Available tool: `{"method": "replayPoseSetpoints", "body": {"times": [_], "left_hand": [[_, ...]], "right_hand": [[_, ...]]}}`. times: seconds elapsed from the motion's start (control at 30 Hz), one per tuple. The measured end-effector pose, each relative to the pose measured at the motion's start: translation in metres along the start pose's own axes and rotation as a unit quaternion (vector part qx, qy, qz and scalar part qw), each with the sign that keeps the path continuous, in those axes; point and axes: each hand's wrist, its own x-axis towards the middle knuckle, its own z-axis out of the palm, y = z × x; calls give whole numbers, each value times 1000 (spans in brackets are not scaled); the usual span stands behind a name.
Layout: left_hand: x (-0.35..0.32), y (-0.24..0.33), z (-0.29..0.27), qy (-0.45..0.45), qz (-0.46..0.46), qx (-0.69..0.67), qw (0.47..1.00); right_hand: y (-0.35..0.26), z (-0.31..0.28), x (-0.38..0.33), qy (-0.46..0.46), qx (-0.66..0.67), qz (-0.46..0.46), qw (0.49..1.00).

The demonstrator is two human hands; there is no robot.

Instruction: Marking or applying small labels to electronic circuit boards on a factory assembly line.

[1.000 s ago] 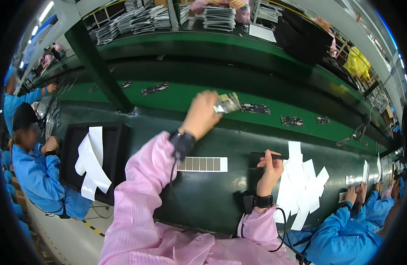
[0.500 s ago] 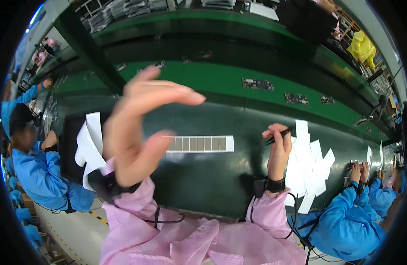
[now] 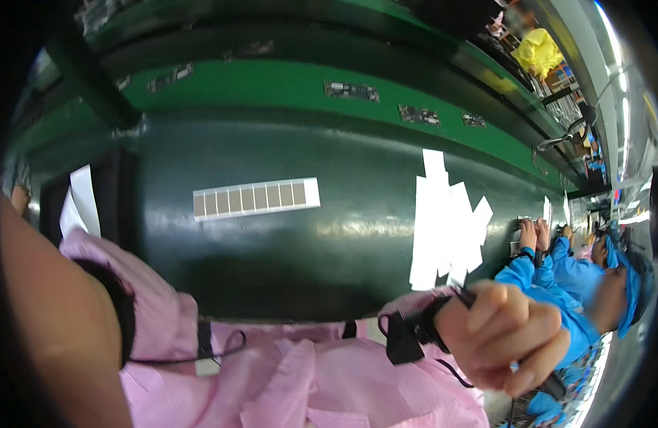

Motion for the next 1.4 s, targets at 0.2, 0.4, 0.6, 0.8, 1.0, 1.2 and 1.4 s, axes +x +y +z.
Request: {"method": "replayPoseSetpoints", "body": {"times": [0.2, 0.4, 0.6, 0.8, 1.0, 1.2, 1.4], "left_hand": [[-22, -2, -2, 47, -2, -36, 998], [-28, -7, 3, 67, -1, -64, 996], [-32, -18, 6, 71, -11, -82, 994], [-32, -25, 8, 76, -12, -76, 994], [-33, -7, -2, 80, -12, -45, 996], [-32, -3, 0, 77, -14, -60, 995], [-31, 11, -9, 84, -2, -39, 996]], "right_hand": [[-12, 11, 41, -60, 253, 79, 962], [-13, 34, 26, -16, 308, 22, 951], [-2, 36, 35, -8, 320, -33, 947], [6, 37, 41, -20, 325, -41, 944], [0, 39, 51, -21, 301, -12, 953], [-17, 2, 60, -101, 265, 32, 958], [-38, -37, 65, -75, 243, -16, 967]]}}
